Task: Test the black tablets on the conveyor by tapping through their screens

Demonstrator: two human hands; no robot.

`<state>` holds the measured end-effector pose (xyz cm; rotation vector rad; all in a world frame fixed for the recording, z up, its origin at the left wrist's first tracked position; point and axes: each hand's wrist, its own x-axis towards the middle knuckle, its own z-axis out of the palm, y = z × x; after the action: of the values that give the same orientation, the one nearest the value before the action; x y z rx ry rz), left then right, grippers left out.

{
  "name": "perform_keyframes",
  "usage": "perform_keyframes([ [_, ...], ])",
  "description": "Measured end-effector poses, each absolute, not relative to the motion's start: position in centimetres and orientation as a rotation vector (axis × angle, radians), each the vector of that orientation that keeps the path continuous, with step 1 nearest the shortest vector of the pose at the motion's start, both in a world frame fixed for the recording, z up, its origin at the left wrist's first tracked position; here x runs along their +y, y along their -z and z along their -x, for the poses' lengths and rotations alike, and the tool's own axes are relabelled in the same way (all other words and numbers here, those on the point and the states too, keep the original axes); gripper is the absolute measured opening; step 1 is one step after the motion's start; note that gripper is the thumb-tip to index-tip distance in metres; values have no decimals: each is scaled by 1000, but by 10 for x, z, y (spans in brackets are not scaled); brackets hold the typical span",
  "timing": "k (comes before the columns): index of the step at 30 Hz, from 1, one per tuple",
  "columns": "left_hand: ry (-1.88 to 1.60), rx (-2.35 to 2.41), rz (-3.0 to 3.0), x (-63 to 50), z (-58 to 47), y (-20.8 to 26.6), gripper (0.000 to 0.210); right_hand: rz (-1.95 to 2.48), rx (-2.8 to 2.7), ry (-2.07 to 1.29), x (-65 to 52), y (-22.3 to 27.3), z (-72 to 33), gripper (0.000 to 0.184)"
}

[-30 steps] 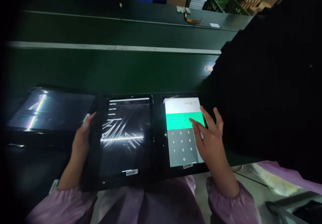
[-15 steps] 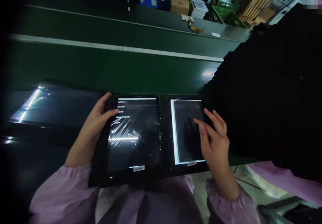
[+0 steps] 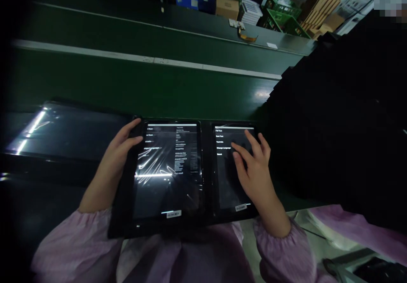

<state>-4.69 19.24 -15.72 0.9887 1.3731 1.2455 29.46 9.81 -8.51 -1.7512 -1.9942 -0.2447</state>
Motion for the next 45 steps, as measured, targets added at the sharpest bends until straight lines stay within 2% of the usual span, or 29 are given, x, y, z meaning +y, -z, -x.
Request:
perform_keyframes([
  [5, -1252, 1404, -1097, 194, 50, 161, 47, 1793, -1997, 196, 102, 87, -293, 44],
  [10, -1298, 1407, -1151, 191, 46, 162, 45, 1749, -1937, 180, 94, 79, -297, 37],
  [21, -1303, 1437, -1247, 191, 47, 169, 52, 1491, -2093, -13, 84, 74, -285, 29],
  [29, -1314, 1333, -1226, 187, 47, 168, 62, 1294, -2299, -27, 75, 75, -276, 27],
  [38, -1238, 1345, -1188, 192, 57, 167, 54, 1342, -2300, -46, 69, 78, -277, 29],
  [45, -1308, 1407, -1243, 187, 48, 170, 54, 1581, -2158, 109, 75, 84, -284, 34],
])
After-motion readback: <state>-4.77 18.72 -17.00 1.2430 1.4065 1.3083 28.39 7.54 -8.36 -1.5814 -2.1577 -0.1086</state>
